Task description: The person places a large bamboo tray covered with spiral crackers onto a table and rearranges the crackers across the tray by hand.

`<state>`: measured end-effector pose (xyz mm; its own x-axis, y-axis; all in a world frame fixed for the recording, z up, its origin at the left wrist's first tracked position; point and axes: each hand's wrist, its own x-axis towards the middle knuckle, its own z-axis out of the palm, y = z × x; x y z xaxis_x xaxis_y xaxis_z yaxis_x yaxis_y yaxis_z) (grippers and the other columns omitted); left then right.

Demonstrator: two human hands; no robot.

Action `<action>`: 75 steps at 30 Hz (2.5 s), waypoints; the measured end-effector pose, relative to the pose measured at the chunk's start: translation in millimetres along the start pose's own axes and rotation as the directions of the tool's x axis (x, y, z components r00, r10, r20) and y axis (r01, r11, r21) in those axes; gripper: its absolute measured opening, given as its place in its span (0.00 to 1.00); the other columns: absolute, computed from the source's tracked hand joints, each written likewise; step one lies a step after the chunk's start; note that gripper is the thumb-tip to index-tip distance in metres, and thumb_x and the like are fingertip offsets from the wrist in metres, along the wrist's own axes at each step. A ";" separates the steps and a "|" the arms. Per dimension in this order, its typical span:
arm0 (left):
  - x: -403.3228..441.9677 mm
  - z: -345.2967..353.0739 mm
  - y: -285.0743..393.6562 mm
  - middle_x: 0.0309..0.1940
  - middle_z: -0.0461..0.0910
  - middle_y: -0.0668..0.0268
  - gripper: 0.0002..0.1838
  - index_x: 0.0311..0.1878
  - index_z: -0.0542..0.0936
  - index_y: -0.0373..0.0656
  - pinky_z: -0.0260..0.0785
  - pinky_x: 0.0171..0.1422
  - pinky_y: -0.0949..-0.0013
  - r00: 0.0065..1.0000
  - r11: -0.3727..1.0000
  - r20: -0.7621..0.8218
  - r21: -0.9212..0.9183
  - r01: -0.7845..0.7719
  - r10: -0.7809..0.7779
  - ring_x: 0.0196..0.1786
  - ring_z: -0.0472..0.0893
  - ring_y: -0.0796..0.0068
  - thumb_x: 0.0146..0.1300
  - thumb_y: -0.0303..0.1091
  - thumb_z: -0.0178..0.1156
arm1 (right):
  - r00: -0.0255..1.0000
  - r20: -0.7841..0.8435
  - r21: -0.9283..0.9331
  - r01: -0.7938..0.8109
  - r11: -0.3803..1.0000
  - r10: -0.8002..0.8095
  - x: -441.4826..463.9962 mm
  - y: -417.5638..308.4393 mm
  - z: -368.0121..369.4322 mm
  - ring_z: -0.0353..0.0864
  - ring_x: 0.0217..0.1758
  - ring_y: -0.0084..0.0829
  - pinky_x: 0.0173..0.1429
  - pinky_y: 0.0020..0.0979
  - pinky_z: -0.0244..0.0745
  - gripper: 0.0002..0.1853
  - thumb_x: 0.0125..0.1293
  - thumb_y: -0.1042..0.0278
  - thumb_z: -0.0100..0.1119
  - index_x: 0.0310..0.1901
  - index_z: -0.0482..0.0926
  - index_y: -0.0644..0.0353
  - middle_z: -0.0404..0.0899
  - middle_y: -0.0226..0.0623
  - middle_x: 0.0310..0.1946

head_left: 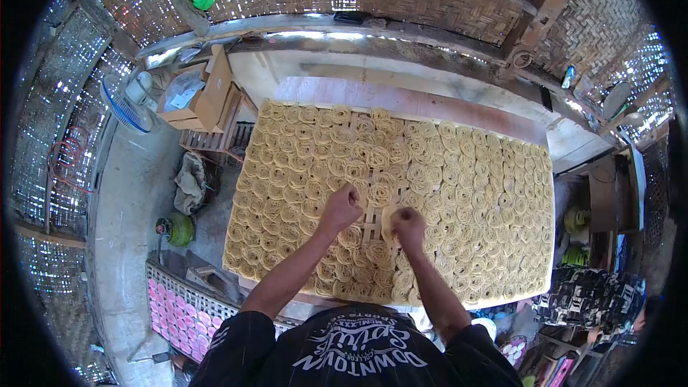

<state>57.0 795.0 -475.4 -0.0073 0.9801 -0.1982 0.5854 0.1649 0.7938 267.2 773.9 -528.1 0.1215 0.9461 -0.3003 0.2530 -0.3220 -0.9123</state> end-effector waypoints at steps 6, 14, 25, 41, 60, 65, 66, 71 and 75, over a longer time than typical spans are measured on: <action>-10.1 37.9 -63.7 0.43 0.77 0.59 0.12 0.45 0.80 0.44 0.72 0.55 0.54 0.845 0.784 -0.069 0.421 -0.457 0.530 0.49 0.79 0.55 0.58 0.33 0.64 | 0.999 0.049 0.061 0.006 0.998 -0.009 22.7 12.6 6.7 0.84 0.29 0.38 0.33 0.35 0.78 0.13 0.67 0.64 0.62 0.44 0.83 0.67 0.84 0.46 0.32; -77.3 17.2 -105.8 0.56 0.75 0.60 0.17 0.54 0.80 0.47 0.68 0.64 0.52 0.793 0.688 0.270 0.395 -0.608 0.546 0.61 0.74 0.55 0.62 0.36 0.63 | 0.756 0.460 -0.541 0.654 0.529 -0.465 -72.7 27.0 8.6 0.79 0.49 0.47 0.52 0.47 0.75 0.16 0.62 0.62 0.64 0.51 0.83 0.52 0.78 0.41 0.47; -51.8 14.1 -140.3 0.61 0.74 0.64 0.28 0.67 0.71 0.50 0.64 0.71 0.60 0.566 0.275 0.574 0.516 -0.811 0.592 0.65 0.73 0.61 0.61 0.37 0.57 | 0.536 0.641 -0.489 0.837 0.246 -0.550 -68.5 55.1 -8.7 0.75 0.55 0.41 0.58 0.43 0.68 0.19 0.57 0.50 0.67 0.46 0.83 0.52 0.78 0.37 0.49; -6.8 45.6 -97.9 0.51 0.78 0.48 0.16 0.57 0.78 0.42 0.74 0.58 0.52 0.979 0.972 0.126 0.150 -0.180 0.162 0.49 0.80 0.42 0.68 0.33 0.52 | 0.729 0.559 -0.720 0.663 0.205 -0.395 -89.2 42.7 46.9 0.81 0.47 0.44 0.56 0.53 0.67 0.26 0.54 0.46 0.67 0.43 0.82 0.63 0.83 0.43 0.40; -114.6 80.3 -81.3 0.42 0.76 0.53 0.14 0.45 0.77 0.42 0.74 0.52 0.50 0.982 0.910 -0.189 0.407 0.078 0.000 0.49 0.78 0.48 0.55 0.30 0.64 | 0.890 0.342 -0.755 0.452 0.476 -0.302 -74.3 55.5 -4.3 0.86 0.34 0.49 0.39 0.48 0.80 0.21 0.57 0.46 0.64 0.35 0.83 0.59 0.85 0.46 0.30; -110.3 93.7 -88.7 0.37 0.78 0.53 0.12 0.41 0.74 0.41 0.73 0.49 0.49 0.924 0.942 -0.382 0.313 0.124 0.005 0.46 0.79 0.46 0.52 0.24 0.60 | 0.890 0.421 -0.781 0.453 0.430 -0.175 -76.3 45.2 3.5 0.86 0.34 0.48 0.41 0.47 0.81 0.21 0.54 0.48 0.65 0.34 0.83 0.62 0.84 0.48 0.27; -109.9 89.3 -84.6 0.37 0.78 0.51 0.13 0.42 0.74 0.40 0.73 0.48 0.50 0.938 0.955 -0.340 0.250 0.160 -0.068 0.45 0.79 0.47 0.52 0.23 0.60 | 0.885 0.430 -0.784 0.465 0.411 -0.180 -75.4 46.0 5.7 0.86 0.34 0.48 0.41 0.47 0.81 0.21 0.54 0.48 0.66 0.34 0.83 0.63 0.84 0.48 0.27; -109.5 58.5 -51.9 0.37 0.78 0.52 0.14 0.42 0.73 0.40 0.75 0.43 0.53 0.924 0.941 -0.179 -0.029 0.337 -0.337 0.39 0.80 0.52 0.51 0.20 0.58 | 0.971 0.237 -0.526 0.148 0.837 -0.023 -45.9 28.7 -31.5 0.85 0.26 0.35 0.31 0.38 0.80 0.18 0.57 0.54 0.66 0.29 0.82 0.65 0.83 0.43 0.23; -113.3 57.9 -25.8 0.37 0.78 0.54 0.14 0.42 0.76 0.41 0.76 0.42 0.56 0.944 0.992 -0.304 -0.041 0.119 -0.125 0.39 0.80 0.55 0.50 0.20 0.57 | 0.953 0.269 -0.304 -0.055 0.951 0.142 -40.9 30.8 -42.0 0.84 0.22 0.29 0.26 0.36 0.77 0.19 0.63 0.54 0.63 0.26 0.81 0.66 0.82 0.41 0.21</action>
<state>89.6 673.3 -506.8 -0.3272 0.9383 -0.1117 0.5466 0.2843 0.7876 310.4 723.8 -532.3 -0.1068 0.8651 -0.4902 0.5259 -0.3693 -0.7662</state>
